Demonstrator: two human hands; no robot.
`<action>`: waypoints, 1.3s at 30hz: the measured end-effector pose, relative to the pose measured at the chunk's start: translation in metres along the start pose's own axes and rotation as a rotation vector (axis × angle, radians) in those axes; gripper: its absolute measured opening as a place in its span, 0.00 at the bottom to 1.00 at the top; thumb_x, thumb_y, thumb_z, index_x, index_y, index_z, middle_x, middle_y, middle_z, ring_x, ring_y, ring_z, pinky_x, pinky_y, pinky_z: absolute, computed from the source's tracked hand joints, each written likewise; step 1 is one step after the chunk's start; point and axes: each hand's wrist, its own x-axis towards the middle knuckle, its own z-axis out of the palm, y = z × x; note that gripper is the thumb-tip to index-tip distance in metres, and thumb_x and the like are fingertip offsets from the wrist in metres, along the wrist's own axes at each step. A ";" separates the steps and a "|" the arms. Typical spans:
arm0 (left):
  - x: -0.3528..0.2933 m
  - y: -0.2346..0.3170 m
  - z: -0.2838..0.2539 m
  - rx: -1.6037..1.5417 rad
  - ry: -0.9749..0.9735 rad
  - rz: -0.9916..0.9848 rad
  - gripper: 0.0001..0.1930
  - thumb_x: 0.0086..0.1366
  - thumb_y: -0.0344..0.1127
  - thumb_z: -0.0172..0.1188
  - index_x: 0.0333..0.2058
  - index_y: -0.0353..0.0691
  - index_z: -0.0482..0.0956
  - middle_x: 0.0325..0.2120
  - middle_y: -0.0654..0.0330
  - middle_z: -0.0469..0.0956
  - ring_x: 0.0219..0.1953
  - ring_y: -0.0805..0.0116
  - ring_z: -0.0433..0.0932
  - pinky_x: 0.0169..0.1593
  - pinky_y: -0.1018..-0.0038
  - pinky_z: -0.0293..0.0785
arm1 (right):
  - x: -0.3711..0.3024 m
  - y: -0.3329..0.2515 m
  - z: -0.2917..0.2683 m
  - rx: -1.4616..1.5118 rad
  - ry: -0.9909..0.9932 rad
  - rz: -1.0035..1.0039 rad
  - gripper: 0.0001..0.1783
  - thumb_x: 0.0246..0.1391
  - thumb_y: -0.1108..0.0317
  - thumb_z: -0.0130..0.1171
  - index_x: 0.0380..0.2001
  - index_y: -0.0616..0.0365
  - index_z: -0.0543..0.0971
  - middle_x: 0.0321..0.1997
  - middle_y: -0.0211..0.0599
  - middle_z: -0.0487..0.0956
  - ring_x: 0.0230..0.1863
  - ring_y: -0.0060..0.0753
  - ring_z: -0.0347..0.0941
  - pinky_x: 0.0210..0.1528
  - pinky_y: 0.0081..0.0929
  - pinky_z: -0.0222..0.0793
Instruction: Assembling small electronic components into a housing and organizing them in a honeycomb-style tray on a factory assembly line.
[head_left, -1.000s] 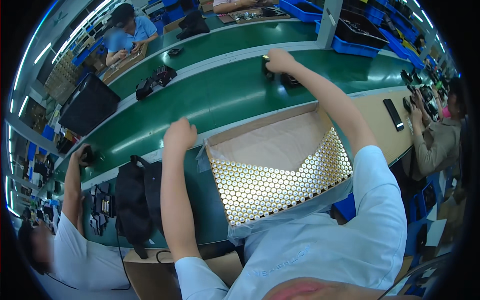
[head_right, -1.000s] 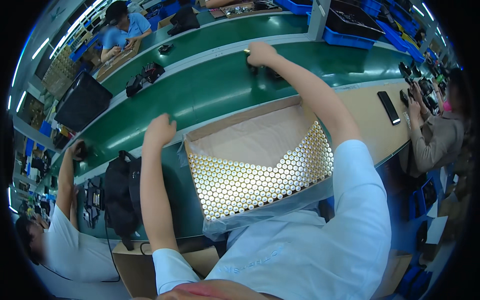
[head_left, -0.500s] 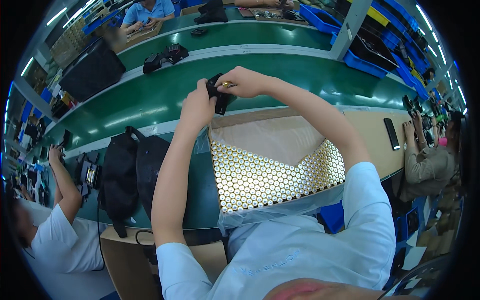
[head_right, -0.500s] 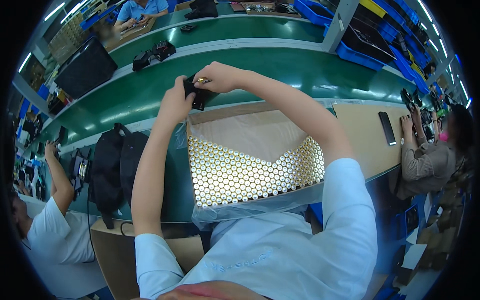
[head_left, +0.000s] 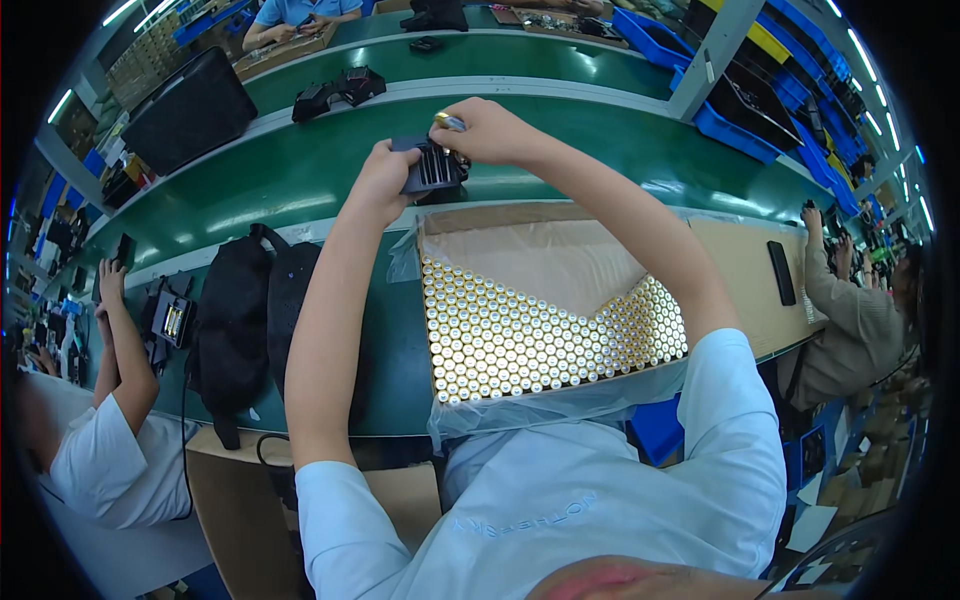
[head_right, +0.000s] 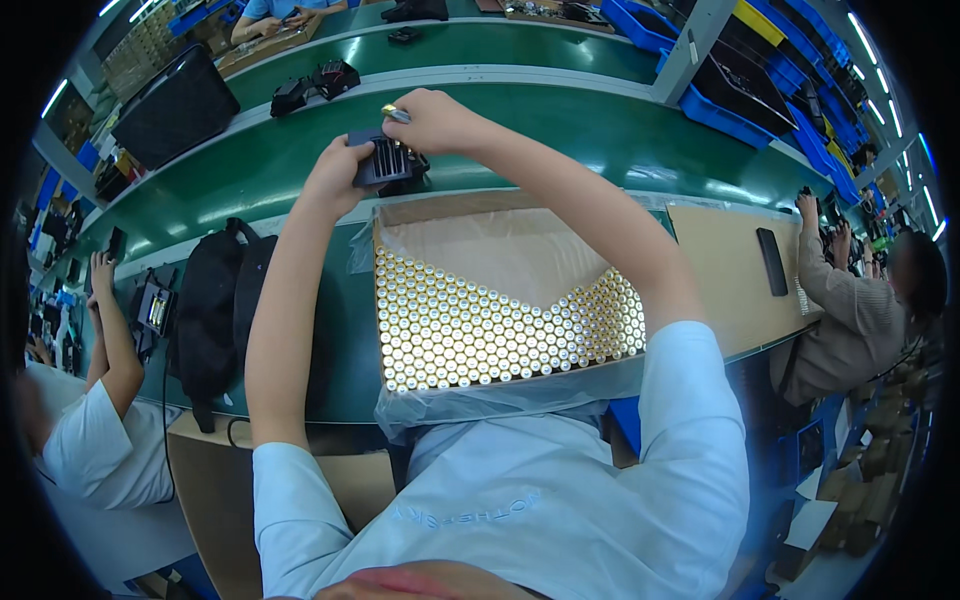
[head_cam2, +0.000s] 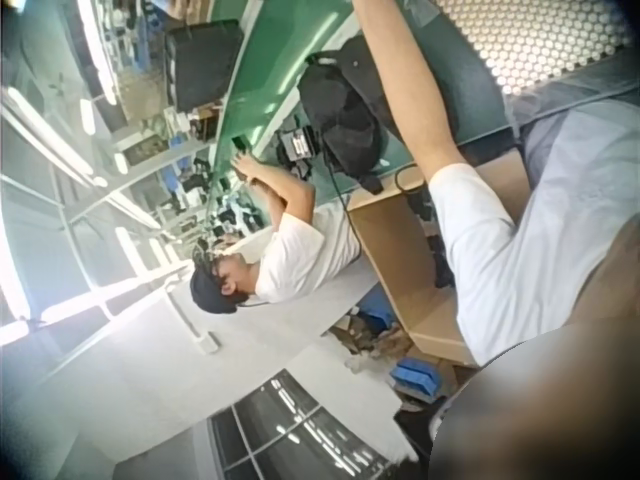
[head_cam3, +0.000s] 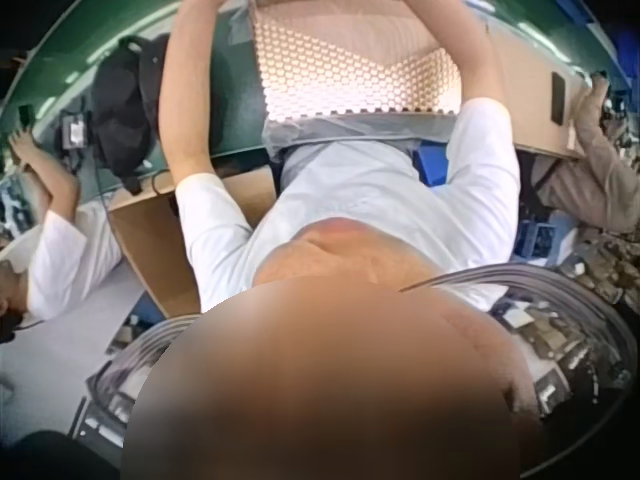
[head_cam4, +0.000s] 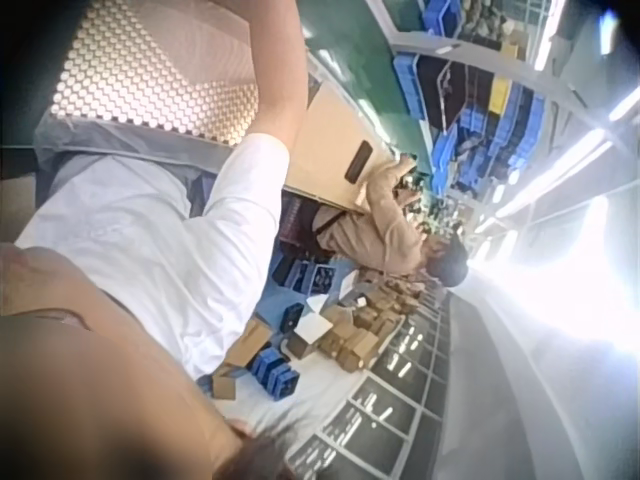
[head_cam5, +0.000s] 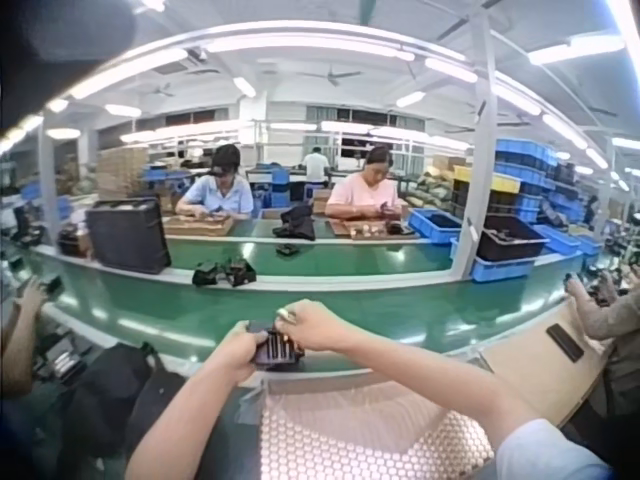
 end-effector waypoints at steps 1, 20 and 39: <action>-0.001 0.002 -0.001 -0.063 -0.002 -0.015 0.20 0.73 0.38 0.49 0.56 0.30 0.66 0.46 0.44 0.77 0.43 0.53 0.81 0.48 0.56 0.81 | 0.002 -0.002 0.004 -0.098 0.020 -0.049 0.14 0.59 0.64 0.57 0.36 0.64 0.83 0.26 0.38 0.81 0.21 0.31 0.73 0.28 0.26 0.72; 0.010 -0.006 -0.006 -0.366 -0.019 -0.058 0.26 0.75 0.47 0.44 0.59 0.30 0.65 0.52 0.41 0.74 0.48 0.52 0.79 0.48 0.53 0.81 | 0.020 -0.026 0.020 -0.328 0.203 -0.190 0.18 0.59 0.60 0.59 0.35 0.69 0.83 0.30 0.47 0.83 0.23 0.38 0.74 0.29 0.32 0.73; 0.009 -0.009 -0.001 -0.233 0.108 0.039 0.17 0.75 0.42 0.44 0.51 0.32 0.66 0.43 0.46 0.73 0.39 0.56 0.78 0.41 0.59 0.83 | 0.017 -0.031 0.020 -0.250 -0.070 0.152 0.20 0.53 0.60 0.61 0.19 0.67 0.83 0.14 0.36 0.75 0.15 0.29 0.67 0.24 0.27 0.69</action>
